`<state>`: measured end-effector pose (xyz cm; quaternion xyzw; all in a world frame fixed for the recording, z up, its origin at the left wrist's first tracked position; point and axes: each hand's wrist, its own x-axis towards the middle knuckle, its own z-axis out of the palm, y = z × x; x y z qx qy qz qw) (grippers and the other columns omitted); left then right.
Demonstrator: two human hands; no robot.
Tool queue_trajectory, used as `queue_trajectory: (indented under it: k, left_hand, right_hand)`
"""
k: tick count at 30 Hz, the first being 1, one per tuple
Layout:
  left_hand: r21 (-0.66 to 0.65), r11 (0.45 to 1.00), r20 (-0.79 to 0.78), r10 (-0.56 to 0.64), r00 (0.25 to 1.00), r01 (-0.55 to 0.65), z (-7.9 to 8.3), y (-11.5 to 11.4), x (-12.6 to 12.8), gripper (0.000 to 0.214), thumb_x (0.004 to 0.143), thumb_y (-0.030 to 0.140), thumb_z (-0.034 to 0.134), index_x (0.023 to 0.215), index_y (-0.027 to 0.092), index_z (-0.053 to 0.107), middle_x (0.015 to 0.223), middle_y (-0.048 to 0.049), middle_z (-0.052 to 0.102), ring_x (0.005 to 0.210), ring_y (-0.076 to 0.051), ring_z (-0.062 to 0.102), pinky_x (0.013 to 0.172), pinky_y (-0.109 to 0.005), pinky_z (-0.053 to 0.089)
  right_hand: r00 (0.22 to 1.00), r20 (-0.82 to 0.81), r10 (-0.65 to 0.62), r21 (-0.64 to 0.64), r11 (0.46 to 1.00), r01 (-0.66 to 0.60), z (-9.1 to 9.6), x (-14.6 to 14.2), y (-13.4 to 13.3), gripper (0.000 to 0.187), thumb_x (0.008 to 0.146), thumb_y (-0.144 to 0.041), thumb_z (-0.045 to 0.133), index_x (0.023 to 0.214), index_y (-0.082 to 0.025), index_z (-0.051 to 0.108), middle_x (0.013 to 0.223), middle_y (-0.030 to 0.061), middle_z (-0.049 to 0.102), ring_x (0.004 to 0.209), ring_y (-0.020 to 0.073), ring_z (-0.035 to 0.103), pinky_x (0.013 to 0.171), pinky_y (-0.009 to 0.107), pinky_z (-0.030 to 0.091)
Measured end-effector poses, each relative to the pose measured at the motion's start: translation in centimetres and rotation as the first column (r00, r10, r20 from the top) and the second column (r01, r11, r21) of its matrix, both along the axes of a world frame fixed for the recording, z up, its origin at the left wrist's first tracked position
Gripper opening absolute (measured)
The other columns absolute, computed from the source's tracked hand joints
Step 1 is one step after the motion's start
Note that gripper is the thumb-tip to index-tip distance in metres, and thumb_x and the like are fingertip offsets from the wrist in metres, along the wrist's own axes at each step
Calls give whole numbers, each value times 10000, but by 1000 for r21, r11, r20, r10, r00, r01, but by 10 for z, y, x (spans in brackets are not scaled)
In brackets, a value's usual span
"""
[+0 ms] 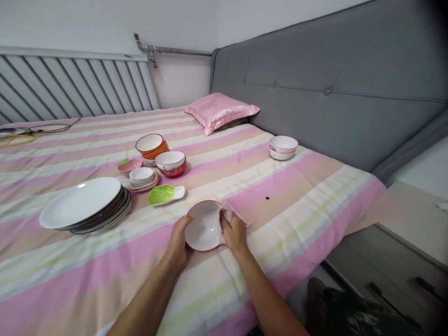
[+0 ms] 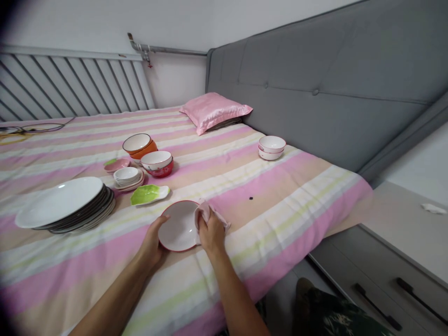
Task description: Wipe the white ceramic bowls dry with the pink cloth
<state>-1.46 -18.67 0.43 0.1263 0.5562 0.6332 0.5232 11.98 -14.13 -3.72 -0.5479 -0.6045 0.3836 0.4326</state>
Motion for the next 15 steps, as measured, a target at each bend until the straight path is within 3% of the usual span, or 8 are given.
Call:
queue_trajectory:
  k: [4, 7, 12, 15]
  left_hand:
    - [-24, 997, 24, 68, 997, -67, 1, 0, 3, 267, 659, 308, 674, 878, 155, 682, 722, -37, 710, 633, -212, 656, 576, -303, 511]
    - [-9, 991, 45, 137, 989, -137, 2, 2, 5, 251, 683, 309, 661, 895, 179, 683, 762, -26, 714, 681, -210, 662, 607, -303, 523]
    - [61, 975, 57, 211, 976, -214, -6, 3, 3, 248, 708, 333, 665, 911, 190, 681, 816, -18, 711, 805, -212, 660, 692, -288, 515]
    - [124, 980, -45, 162, 986, -156, -16, 1, 3, 346, 697, 401, 696, 952, 168, 678, 851, -33, 706, 822, -217, 653, 704, -288, 498]
  right_hand:
    - [989, -144, 38, 34, 999, -34, -6, 1, 0, 297, 824, -305, 424, 906, -188, 684, 956, 95, 715, 982, 232, 636, 890, 345, 460]
    - [909, -414, 51, 17, 999, -49, -4, 4, 2, 315, 821, -350, 436, 973, -213, 676, 1002, 58, 711, 1026, 203, 618, 914, 343, 466]
    - [531, -847, 12, -93, 981, -170, 15, 26, -3, 270, 798, -369, 516, 978, -226, 659, 1022, 58, 703, 1025, 210, 621, 829, 375, 520]
    - [393, -917, -68, -143, 976, -164, 31, 35, -14, 215, 779, -372, 563, 930, -246, 650, 982, 39, 707, 964, 204, 634, 747, 356, 540]
